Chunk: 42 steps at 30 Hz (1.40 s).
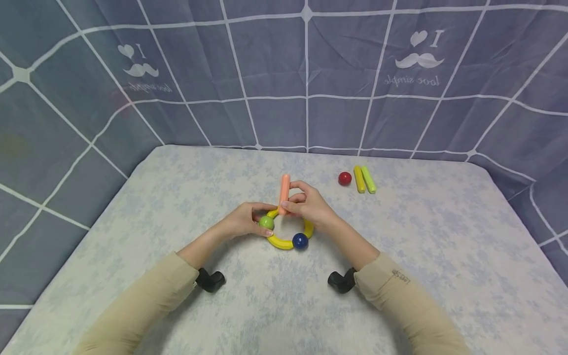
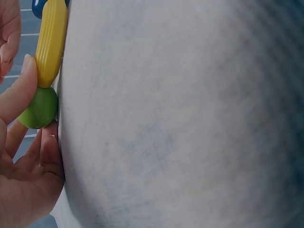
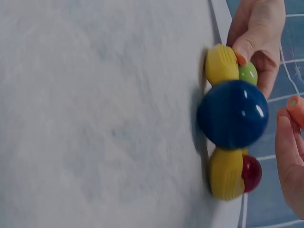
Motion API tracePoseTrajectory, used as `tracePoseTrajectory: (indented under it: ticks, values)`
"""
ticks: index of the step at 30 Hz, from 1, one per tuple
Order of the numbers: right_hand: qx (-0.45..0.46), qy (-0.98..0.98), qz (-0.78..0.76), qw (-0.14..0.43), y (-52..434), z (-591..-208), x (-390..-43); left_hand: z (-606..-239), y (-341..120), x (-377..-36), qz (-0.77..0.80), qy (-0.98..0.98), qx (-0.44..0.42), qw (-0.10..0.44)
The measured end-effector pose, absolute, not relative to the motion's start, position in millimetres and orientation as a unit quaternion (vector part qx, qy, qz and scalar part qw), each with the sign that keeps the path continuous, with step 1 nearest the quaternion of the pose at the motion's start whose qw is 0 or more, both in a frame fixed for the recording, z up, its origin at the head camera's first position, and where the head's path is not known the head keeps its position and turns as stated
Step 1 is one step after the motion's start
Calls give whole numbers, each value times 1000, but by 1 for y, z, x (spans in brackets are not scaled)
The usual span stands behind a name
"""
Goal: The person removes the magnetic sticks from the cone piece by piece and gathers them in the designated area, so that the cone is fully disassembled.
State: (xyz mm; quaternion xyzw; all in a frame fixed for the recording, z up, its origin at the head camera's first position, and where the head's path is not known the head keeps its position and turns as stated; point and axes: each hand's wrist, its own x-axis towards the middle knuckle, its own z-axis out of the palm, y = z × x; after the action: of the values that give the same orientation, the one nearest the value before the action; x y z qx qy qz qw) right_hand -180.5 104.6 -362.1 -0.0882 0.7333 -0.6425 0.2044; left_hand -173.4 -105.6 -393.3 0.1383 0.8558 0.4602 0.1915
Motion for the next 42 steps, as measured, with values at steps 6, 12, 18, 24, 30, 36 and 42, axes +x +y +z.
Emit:
tracePoseTrajectory:
  ticks: [6, 12, 18, 24, 30, 36, 42]
  values:
    - [-71, 730, -650, 197, 115, -359, -181, -396, -107, -169, 461, 857, 128, 189]
    - [-56, 730, -655, 186, 127, -355, -184, -396, -109, -170, 464, 856, 127, 189]
    - [-45, 742, -646, 171, 142, -349, -189, -392, -111, -169, 465, 857, 122, 186]
    - [-44, 748, -642, 161, 159, -345, -190, -391, -110, -168, 465, 857, 121, 185]
    - [-37, 747, -646, 154, 173, -341, -190, -392, -107, -171, 465, 857, 118, 186]
    - [-27, 751, -643, 147, 189, -333, -189, -392, -104, -171, 467, 856, 120, 188]
    - [-25, 753, -644, 131, 211, -330, -189, -392, -100, -172, 465, 857, 125, 185]
